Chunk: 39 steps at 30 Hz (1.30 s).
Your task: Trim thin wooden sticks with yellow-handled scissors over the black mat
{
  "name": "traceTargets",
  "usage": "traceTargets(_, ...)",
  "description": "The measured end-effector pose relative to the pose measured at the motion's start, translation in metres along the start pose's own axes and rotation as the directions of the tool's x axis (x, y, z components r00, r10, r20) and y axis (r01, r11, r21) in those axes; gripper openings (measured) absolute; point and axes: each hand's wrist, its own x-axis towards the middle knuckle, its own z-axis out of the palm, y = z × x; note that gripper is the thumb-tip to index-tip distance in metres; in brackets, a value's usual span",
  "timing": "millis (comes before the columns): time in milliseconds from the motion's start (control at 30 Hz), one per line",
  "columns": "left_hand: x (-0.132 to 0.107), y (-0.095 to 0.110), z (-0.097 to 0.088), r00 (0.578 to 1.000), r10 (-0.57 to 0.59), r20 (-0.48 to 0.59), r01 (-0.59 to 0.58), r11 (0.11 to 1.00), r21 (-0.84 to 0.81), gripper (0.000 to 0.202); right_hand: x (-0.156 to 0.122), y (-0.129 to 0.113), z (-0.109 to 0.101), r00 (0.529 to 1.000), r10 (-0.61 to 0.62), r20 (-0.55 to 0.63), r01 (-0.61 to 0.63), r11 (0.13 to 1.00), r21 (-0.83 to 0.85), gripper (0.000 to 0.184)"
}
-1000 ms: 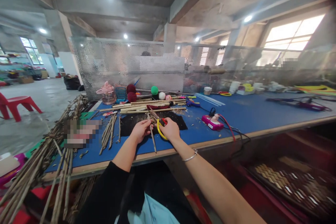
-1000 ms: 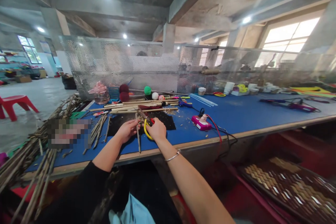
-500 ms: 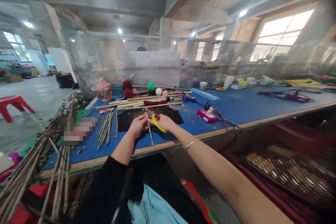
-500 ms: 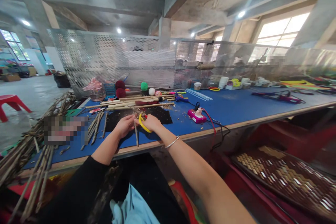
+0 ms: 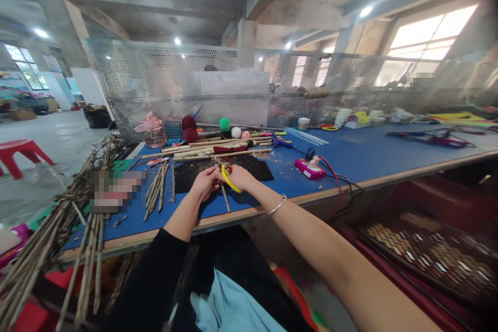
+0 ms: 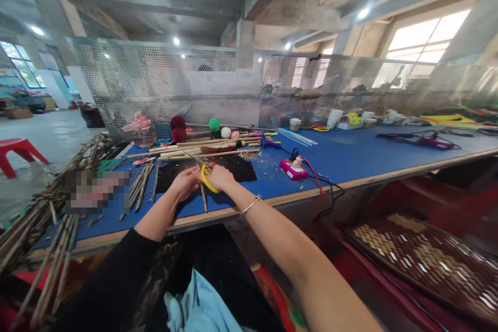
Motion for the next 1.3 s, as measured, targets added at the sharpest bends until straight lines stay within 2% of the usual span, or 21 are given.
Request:
traceTargets(133, 0.0, 0.001, 0.001, 1.0, 0.001, 0.002, -0.001, 1.0, 0.025, 0.041, -0.001, 0.002, 0.002, 0.996, -0.094, -0.008, 0.094, 0.995, 0.03, 0.055)
traceTargets(467, 0.001, -0.001, 0.001, 0.999, 0.002, -0.045, -0.001, 0.999, 0.032, 0.033, 0.001, 0.009, 0.004, 0.997, -0.08, -0.005, 0.081, 0.994, 0.07, 0.052)
traceTargets(633, 0.0, 0.001, 0.003, 0.998, -0.016, -0.068, 0.02, 0.998, 0.066, 0.029, 0.003, 0.014, 0.006, 0.995, -0.096, 0.006, 0.096, 0.995, 0.03, 0.055)
traceTargets(733, -0.001, 0.001, 0.003, 0.996, -0.029, -0.083, 0.035, 0.997, 0.074, 0.025, 0.003, 0.014, 0.006, 0.998, -0.06, 0.022, 0.06, 0.998, -0.002, 0.059)
traceTargets(833, -0.001, 0.001, 0.003, 0.997, -0.039, -0.073, 0.045, 0.996, 0.071, 0.025, 0.003, 0.014, 0.006, 1.0, -0.018, 0.016, 0.018, 1.0, -0.02, 0.062)
traceTargets(1033, -0.002, 0.003, 0.003, 0.996, -0.051, -0.069, 0.053, 0.998, 0.019, 0.024, 0.004, 0.017, 0.001, 1.0, -0.018, 0.002, 0.018, 0.998, -0.053, 0.057)
traceTargets(1200, -0.002, 0.004, 0.004, 0.999, -0.042, -0.018, 0.042, 0.999, -0.005, 0.023, 0.001, 0.015, -0.001, 0.994, -0.098, 0.04, 0.097, 0.995, 0.03, 0.057)
traceTargets(1300, 0.0, 0.001, 0.002, 1.0, -0.025, 0.004, 0.025, 0.999, 0.024, 0.026, 0.001, 0.012, 0.001, 0.997, -0.072, 0.03, 0.07, 0.997, 0.044, 0.063)
